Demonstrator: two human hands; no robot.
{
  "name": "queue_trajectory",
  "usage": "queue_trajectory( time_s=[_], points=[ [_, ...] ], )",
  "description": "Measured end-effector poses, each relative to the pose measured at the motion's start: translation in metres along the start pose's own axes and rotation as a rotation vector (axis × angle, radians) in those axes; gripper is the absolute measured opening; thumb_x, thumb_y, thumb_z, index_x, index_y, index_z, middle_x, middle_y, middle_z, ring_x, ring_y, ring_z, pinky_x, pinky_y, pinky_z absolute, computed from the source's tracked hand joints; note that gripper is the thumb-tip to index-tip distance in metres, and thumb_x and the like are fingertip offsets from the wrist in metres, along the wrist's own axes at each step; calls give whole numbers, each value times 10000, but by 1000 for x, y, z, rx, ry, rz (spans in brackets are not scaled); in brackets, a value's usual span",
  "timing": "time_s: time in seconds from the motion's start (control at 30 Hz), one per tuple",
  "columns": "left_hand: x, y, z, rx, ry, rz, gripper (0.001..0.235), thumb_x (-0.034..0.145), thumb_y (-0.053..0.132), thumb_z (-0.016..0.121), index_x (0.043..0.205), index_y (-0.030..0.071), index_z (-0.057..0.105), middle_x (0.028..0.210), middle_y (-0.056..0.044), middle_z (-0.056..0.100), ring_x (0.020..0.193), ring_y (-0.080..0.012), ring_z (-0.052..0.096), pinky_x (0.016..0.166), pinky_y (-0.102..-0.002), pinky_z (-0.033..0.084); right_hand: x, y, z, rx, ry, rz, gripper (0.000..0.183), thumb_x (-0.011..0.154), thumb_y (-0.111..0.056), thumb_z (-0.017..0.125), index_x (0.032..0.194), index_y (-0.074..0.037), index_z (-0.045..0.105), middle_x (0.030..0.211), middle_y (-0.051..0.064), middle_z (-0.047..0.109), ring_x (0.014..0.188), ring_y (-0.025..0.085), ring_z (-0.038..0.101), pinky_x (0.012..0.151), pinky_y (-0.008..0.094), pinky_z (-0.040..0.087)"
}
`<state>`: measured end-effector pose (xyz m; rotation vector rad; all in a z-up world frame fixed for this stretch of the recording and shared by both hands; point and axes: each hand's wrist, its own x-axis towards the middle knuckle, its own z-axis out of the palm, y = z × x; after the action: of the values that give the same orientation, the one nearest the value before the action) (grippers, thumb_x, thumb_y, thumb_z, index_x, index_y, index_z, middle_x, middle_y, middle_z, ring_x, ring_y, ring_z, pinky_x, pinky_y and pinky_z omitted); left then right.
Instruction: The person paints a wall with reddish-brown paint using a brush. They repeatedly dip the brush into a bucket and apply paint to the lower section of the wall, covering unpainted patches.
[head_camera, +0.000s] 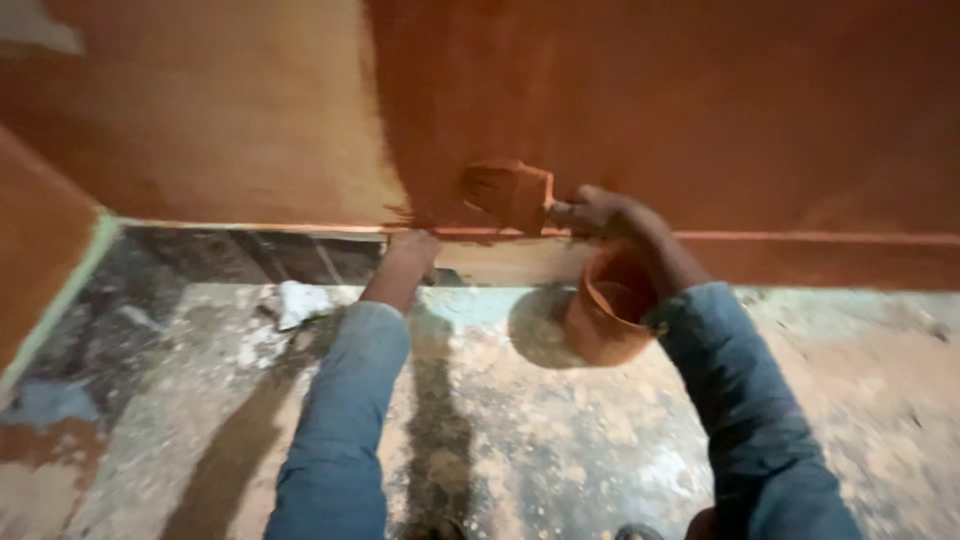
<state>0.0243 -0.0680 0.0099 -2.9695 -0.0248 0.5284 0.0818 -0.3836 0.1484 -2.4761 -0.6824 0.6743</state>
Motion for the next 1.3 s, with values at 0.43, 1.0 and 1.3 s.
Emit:
queue_trajectory(
  time_s=[0.43,1.0,1.3],
  points=[
    [41,187,-19,-286,145,482,917,766,492,857,1461,33,472,1445,-223,550,1352,-414,516,1113,-508,438,-124,189,-109,-100,-53,438,319,1016,-313,595,1242,-133,731,903,151,756,558,181,503,460,353,397],
    [40,256,-7,-621,410,462,1178,434,332,1029,1335,-164,454,1073,-304,660,1037,-445,660,889,-447,556,-69,203,-82,-252,-273,271,543,875,-566,682,954,-44,812,700,94,683,597,205,613,526,362,482],
    [37,256,-1,-617,400,485,827,554,242,997,1152,-125,558,834,-210,716,797,-361,744,702,-427,616,-37,211,-14,-634,28,76,579,882,-753,572,1074,-260,806,945,127,739,900,327,719,750,454,569]
  ],
)
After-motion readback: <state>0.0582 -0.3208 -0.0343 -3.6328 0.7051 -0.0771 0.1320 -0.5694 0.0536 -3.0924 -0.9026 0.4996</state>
